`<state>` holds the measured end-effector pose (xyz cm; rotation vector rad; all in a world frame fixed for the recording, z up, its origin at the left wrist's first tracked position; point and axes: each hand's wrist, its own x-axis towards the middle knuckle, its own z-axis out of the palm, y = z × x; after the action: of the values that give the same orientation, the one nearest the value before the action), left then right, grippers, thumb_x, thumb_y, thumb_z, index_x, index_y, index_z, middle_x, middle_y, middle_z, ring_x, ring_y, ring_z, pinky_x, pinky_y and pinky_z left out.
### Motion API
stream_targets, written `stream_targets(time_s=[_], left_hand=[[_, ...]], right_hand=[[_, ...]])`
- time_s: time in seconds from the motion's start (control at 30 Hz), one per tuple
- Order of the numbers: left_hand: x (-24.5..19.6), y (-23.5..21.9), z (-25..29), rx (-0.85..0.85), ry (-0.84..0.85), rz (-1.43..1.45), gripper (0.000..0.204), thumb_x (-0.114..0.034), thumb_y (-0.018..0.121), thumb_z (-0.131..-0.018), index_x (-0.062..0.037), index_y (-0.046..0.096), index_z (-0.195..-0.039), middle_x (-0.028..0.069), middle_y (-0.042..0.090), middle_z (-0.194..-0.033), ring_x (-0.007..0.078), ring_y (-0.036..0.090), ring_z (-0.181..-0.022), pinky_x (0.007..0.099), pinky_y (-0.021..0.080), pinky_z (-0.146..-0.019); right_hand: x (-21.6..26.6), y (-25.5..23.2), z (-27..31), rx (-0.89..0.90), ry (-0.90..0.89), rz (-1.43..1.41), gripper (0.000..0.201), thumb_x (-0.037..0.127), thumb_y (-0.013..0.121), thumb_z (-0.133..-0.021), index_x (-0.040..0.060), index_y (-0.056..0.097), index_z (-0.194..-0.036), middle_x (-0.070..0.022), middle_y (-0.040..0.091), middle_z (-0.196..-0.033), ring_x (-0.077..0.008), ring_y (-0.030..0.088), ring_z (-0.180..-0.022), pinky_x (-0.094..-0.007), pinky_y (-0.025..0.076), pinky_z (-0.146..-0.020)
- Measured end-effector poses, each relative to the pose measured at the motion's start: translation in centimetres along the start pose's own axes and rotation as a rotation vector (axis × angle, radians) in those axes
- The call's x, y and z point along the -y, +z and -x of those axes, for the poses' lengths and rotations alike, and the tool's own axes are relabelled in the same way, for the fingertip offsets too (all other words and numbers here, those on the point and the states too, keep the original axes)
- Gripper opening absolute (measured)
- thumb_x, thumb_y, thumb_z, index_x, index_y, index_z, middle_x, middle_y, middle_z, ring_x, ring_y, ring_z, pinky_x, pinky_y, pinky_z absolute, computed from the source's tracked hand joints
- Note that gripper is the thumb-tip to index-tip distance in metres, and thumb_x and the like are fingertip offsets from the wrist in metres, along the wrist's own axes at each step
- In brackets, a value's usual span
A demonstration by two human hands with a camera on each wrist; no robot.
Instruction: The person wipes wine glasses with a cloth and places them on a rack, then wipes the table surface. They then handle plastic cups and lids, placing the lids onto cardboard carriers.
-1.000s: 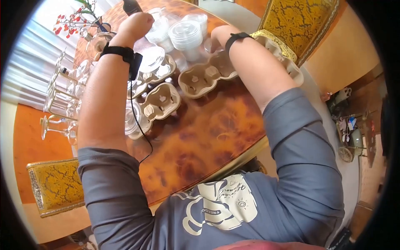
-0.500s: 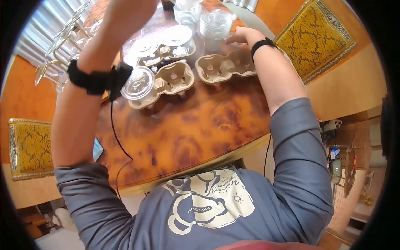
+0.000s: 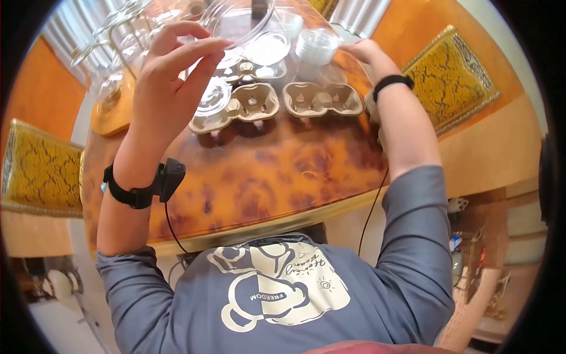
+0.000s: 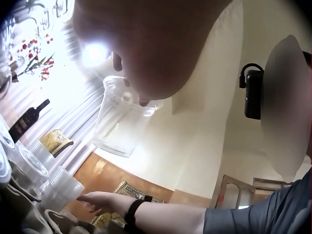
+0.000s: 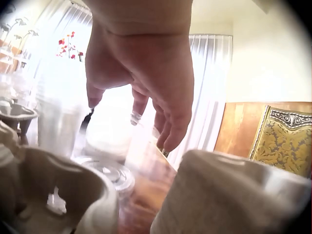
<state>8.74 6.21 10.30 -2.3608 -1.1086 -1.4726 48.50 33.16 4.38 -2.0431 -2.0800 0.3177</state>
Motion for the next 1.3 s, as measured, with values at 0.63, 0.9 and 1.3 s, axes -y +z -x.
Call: stream_targets(time_s=[0.63, 0.9, 1.3], left_hand=[[1.5, -0.6, 8.7, -0.441, -0.279, 0.368, 0.017, -0.008, 0.063, -0.085, -0.0021, 0.052, -0.073, 0.0068, 0.049, -0.073, 0.0167, 0.047, -0.066, 0.0297, 0.038, -0.059], [1.8, -1.5, 4.0, -0.398, 0.054, -0.037, 0.014, 0.001, 0.058, -0.066, -0.0034, 0.05, -0.076, 0.01, 0.052, -0.076, 0.0234, 0.053, -0.071, 0.0322, 0.045, -0.068], [3.2, 0.4, 2.8, -0.557, -0.193, 0.377, 0.056, -0.001, 0.055, -0.077, 0.0024, 0.047, -0.132, 0.0143, 0.05, -0.116, 0.017, 0.05, -0.087, 0.0314, 0.047, -0.075]], right_hand=[[26.8, 3.6, 26.2, -0.34, -1.062, -0.594, 0.049, 0.025, 0.084, -0.073, 0.0117, 0.072, -0.119, -0.0184, 0.058, -0.132, -0.0345, 0.056, -0.121, -0.0439, 0.045, -0.101], [28.0, 5.1, 24.5, -0.532, -0.692, -1.204, 0.05, 0.015, 0.079, -0.08, 0.0067, 0.063, -0.127, -0.0075, 0.059, -0.121, -0.0138, 0.057, -0.102, -0.0259, 0.049, -0.073], [27.6, 7.0, 21.9, -0.159, -0.777, -1.593, 0.054, 0.005, 0.08, -0.083, 0.0061, 0.053, -0.13, -0.0018, 0.054, -0.102, -0.0061, 0.055, -0.077, -0.0206, 0.048, -0.064]])
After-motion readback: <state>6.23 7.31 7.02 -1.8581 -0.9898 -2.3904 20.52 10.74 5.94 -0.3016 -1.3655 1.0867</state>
